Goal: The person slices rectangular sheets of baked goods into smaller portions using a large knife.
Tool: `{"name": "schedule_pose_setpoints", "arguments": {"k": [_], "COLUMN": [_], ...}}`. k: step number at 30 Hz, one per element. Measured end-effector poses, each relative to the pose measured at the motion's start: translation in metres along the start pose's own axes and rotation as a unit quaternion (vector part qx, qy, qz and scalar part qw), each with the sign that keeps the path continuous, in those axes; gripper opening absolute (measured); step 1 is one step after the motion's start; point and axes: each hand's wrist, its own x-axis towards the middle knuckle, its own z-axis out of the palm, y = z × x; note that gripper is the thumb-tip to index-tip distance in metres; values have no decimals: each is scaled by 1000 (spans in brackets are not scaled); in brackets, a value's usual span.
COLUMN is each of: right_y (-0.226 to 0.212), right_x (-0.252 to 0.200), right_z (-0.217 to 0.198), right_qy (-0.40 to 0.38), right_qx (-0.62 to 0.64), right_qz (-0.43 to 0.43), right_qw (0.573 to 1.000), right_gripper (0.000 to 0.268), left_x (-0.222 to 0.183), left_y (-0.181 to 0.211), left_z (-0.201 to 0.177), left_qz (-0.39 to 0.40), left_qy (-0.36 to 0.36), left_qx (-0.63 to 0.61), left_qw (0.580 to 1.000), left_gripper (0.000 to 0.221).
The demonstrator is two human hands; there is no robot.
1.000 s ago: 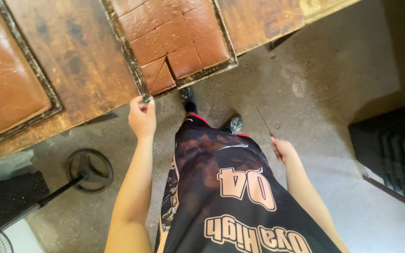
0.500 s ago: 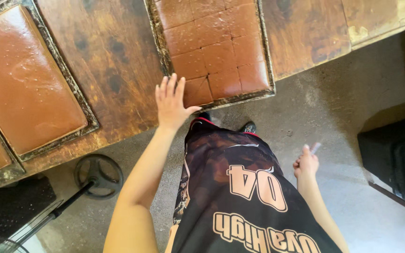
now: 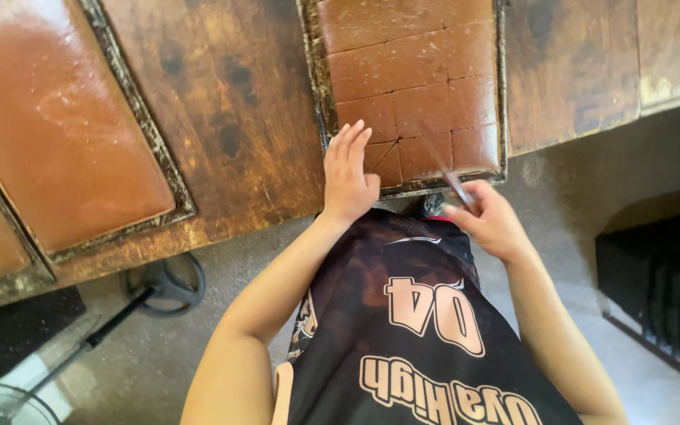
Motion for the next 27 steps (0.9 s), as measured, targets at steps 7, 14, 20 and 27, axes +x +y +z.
{"name": "schedule_pose_setpoints", "arguments": {"k": [7, 14, 20, 27], "right_y": [5, 8, -1, 2], "right_x": [25, 45, 57, 65], "right_z": [-6, -39, -50, -54], "right_qy": [-151, -204, -228, -234], "right_qx": [43, 32, -6, -5], "right_qz": [110, 100, 90, 101], "right_qw": [981, 973, 969, 967], "right_gripper": [39, 43, 41, 41], "left_x": [-7, -14, -17, -13], "left_y": [9, 17, 20, 28], "left_z": [26, 57, 65, 69], "left_qz": [-68, -88, -93, -110], "left_qy": [29, 59, 57, 62], "left_qx": [26, 38, 77, 91], "left_qw": [997, 994, 991, 988], "left_gripper": [72, 74, 76, 77]}}
